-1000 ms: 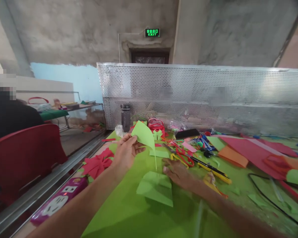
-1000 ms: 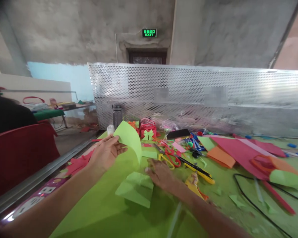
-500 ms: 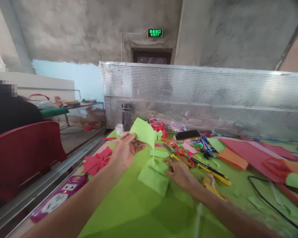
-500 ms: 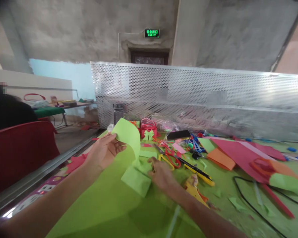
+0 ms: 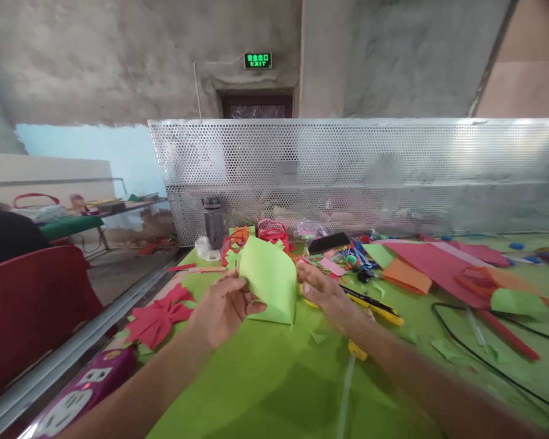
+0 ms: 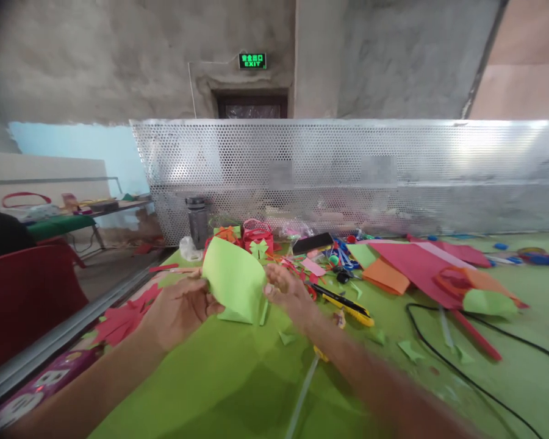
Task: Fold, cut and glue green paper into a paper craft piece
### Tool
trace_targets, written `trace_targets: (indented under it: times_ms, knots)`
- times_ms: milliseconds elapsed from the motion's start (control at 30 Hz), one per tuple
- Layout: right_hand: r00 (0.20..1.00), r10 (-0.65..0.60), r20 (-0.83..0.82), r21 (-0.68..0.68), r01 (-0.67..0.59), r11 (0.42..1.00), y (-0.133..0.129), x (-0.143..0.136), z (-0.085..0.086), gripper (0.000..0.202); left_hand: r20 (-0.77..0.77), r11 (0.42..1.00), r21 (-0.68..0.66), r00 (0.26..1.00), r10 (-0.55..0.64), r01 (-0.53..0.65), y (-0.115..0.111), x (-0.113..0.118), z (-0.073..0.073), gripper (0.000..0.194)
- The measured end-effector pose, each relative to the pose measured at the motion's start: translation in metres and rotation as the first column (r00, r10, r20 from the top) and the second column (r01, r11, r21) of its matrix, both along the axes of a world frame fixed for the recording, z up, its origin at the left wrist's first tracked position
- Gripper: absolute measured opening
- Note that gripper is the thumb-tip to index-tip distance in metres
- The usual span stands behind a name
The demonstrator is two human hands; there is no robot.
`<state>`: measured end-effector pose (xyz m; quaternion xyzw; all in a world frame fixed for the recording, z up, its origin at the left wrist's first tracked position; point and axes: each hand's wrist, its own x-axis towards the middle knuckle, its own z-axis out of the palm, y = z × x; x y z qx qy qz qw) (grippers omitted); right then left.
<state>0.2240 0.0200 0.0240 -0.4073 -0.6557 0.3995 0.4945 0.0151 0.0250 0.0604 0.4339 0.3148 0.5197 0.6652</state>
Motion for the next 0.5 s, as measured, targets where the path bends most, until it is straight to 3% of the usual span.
trace_targets:
  times_ms: [100,167,200,267,300,333,367,400,433,500]
  knots:
    - [0.974,0.034,0.223,0.107,-0.059,0.992,-0.002,0.001,0.007,0.055,-0.164,0.993,0.116,0.986,-0.004,0.023,0.000,-0.011,-0.004,0.015]
    - [0.933,-0.043,0.359,0.154,-0.014,0.988,-0.008,0.000,0.010,0.038,-0.367,0.962,0.272,0.920,0.138,-0.036,-0.002,-0.022,-0.007,0.018]
    - [0.919,-0.104,0.381,0.175,0.038,0.984,-0.012,-0.001,0.012,0.031,-0.477,0.923,0.375,0.837,0.270,-0.084,-0.006,-0.026,-0.009,0.021]
    - [0.885,-0.237,0.400,0.240,0.148,0.959,-0.020,-0.004,0.018,0.019,-0.634,0.809,0.572,0.554,0.539,-0.132,-0.020,-0.030,-0.010,0.025]
    - [0.861,-0.296,0.413,0.281,0.189,0.941,-0.024,-0.005,0.021,0.013,-0.684,0.775,0.624,0.409,0.604,-0.100,-0.031,-0.028,-0.011,0.028]
    - [0.839,-0.342,0.424,0.317,0.216,0.924,-0.026,-0.005,0.024,0.009,-0.758,0.796,0.605,0.314,0.572,0.010,-0.044,-0.023,-0.013,0.028]
    - [0.818,-0.374,0.437,0.346,0.231,0.909,-0.027,-0.005,0.026,0.007,-0.829,0.820,0.544,0.264,0.493,0.179,-0.058,-0.015,-0.017,0.030]
    - [0.801,-0.397,0.449,0.367,0.239,0.899,-0.027,-0.005,0.028,0.007,-0.870,0.800,0.492,0.229,0.437,0.344,-0.072,-0.006,-0.023,0.033]
    - [0.786,-0.412,0.461,0.382,0.243,0.891,-0.026,-0.005,0.029,0.007,-0.896,0.735,0.442,0.209,0.393,0.513,-0.085,0.005,-0.032,0.039]
    - [0.766,-0.424,0.482,0.400,0.238,0.885,-0.025,-0.005,0.030,0.008,-0.943,0.474,0.287,0.160,0.290,0.832,-0.105,0.026,-0.055,0.046]
